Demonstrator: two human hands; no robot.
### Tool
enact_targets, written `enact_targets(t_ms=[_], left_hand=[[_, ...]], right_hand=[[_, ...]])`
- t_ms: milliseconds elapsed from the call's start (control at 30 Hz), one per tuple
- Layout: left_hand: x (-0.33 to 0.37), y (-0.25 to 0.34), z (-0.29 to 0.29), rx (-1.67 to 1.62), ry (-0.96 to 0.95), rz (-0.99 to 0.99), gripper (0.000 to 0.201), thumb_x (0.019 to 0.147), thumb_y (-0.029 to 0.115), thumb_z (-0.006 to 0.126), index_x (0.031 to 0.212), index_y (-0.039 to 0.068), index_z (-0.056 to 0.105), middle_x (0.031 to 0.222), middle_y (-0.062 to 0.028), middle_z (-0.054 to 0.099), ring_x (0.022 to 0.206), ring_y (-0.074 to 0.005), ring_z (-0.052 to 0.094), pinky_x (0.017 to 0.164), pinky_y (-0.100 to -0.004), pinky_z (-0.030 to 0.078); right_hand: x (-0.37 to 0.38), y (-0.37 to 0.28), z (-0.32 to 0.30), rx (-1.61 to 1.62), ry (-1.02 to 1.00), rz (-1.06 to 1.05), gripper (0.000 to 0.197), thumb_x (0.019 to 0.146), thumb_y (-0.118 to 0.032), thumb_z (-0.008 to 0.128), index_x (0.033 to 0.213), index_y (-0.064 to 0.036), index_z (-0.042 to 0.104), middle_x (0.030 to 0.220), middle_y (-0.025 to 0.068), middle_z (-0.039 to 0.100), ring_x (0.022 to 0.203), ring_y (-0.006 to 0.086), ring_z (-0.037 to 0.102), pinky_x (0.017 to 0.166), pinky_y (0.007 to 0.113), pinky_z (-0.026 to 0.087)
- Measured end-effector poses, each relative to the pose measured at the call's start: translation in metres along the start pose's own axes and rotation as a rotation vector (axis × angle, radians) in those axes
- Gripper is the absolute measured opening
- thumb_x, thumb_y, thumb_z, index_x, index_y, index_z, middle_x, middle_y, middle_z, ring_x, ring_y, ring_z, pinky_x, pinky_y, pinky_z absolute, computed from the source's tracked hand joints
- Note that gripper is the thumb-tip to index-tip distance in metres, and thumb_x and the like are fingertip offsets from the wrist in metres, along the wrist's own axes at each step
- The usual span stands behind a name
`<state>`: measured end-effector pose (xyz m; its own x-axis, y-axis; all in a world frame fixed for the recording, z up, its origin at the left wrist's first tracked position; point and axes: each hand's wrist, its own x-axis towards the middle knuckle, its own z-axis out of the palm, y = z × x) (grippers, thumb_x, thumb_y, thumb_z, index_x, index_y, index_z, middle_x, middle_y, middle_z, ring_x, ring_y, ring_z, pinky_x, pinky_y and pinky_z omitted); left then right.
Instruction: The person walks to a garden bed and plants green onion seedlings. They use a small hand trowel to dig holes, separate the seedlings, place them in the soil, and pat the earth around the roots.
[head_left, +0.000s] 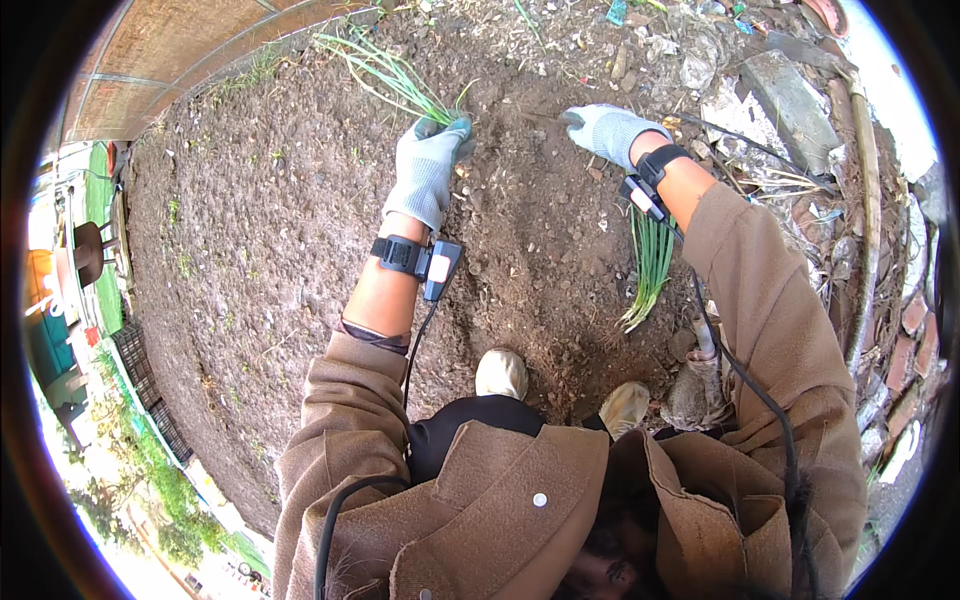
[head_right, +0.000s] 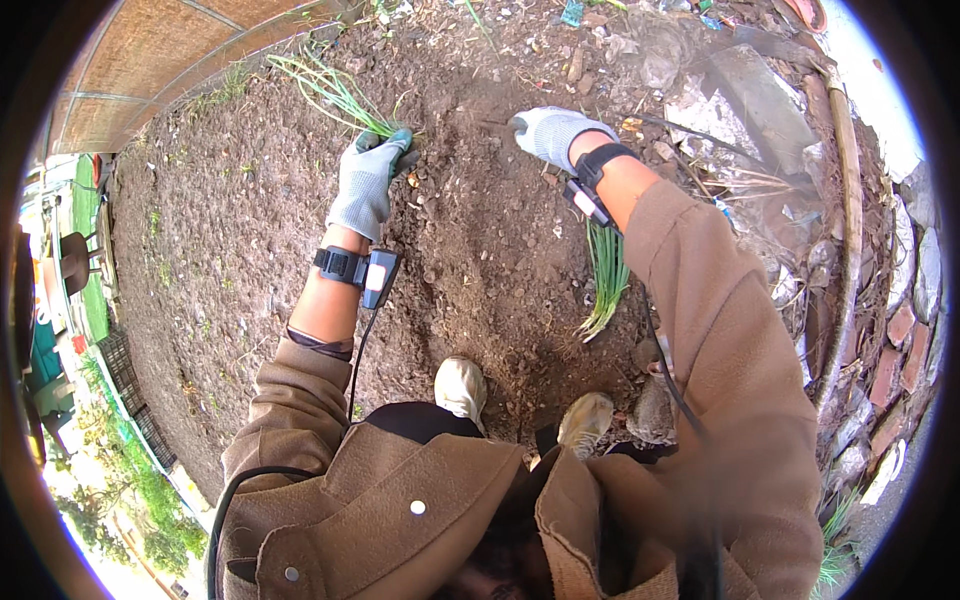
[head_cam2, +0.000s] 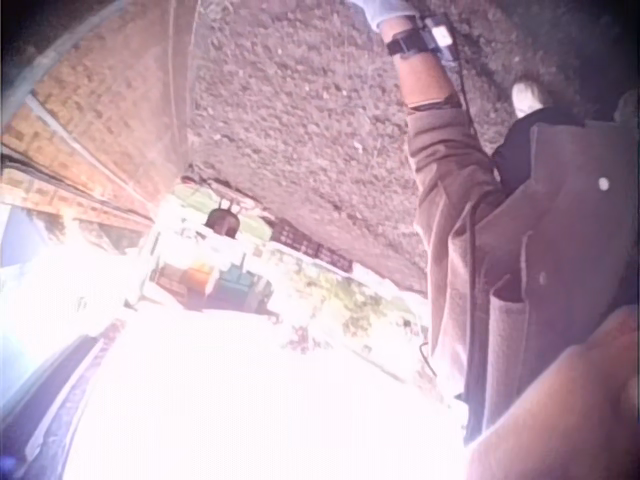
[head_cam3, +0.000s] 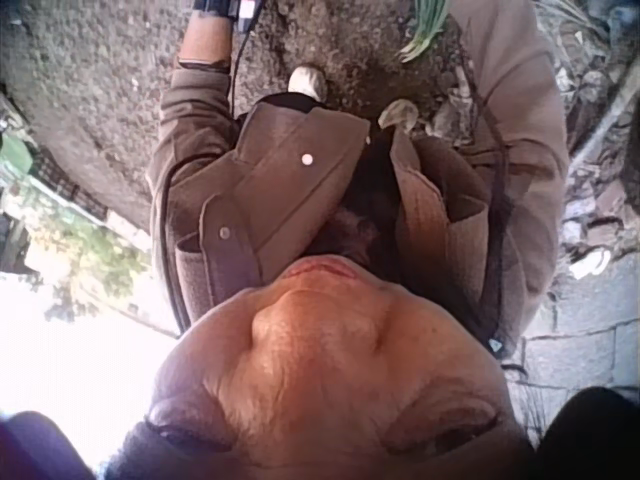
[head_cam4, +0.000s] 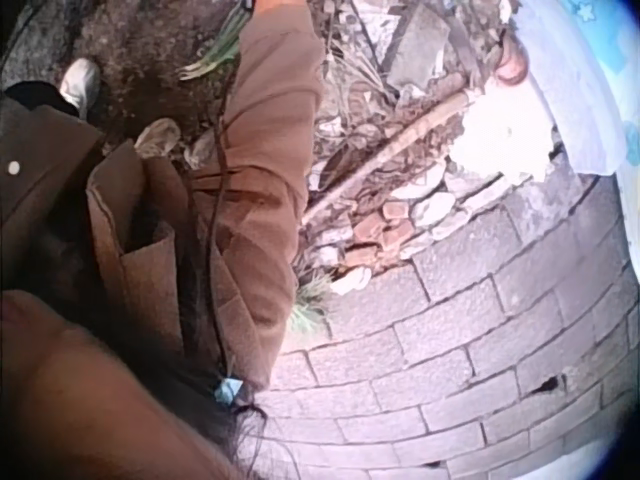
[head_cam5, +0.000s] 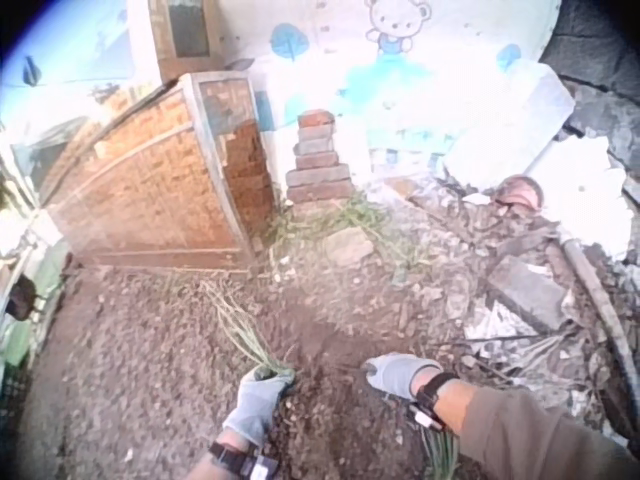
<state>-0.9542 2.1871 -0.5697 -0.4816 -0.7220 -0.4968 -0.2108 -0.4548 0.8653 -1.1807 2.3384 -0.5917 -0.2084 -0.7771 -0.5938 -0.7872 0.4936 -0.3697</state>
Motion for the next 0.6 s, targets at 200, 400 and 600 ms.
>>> enact_targets(t_ms=[200,400,600], left_hand=[[0.014,-0.018,0.002,0.071,-0.086,-0.044,0.017,0.089,-0.001,0.068,0.106,0.000,0.066,0.100,-0.0072,0.070,0.085,-0.0179,0.069,0.076,-0.0316,0.060],[0.039,-0.045,0.021,0.328,-0.208,-0.105,0.018,0.087,0.002,0.071,0.104,0.003,0.069,0.092,-0.0056,0.071,0.079,-0.0137,0.066,0.069,-0.0295,0.056],[0.070,-0.060,0.037,0.505,-0.336,-0.169,0.023,0.087,0.002,0.072,0.109,0.002,0.066,0.096,-0.0066,0.070,0.080,-0.0155,0.067,0.070,-0.0286,0.060]], right_hand=[[-0.005,-0.015,0.030,-0.060,-0.192,-0.031,0.037,0.093,-0.030,0.054,0.122,-0.0109,0.065,0.117,0.0158,0.069,0.106,0.0363,0.066,0.093,0.045,0.050],[-0.003,-0.007,0.028,-0.038,-0.051,0.097,0.039,0.096,-0.031,0.051,0.131,-0.0167,0.060,0.132,0.0107,0.064,0.118,0.0348,0.062,0.100,0.047,0.049],[-0.011,0.008,0.025,0.192,0.198,0.198,0.042,0.096,-0.036,0.047,0.129,-0.0136,0.059,0.128,0.0158,0.064,0.116,0.0365,0.062,0.099,0.046,0.049]])
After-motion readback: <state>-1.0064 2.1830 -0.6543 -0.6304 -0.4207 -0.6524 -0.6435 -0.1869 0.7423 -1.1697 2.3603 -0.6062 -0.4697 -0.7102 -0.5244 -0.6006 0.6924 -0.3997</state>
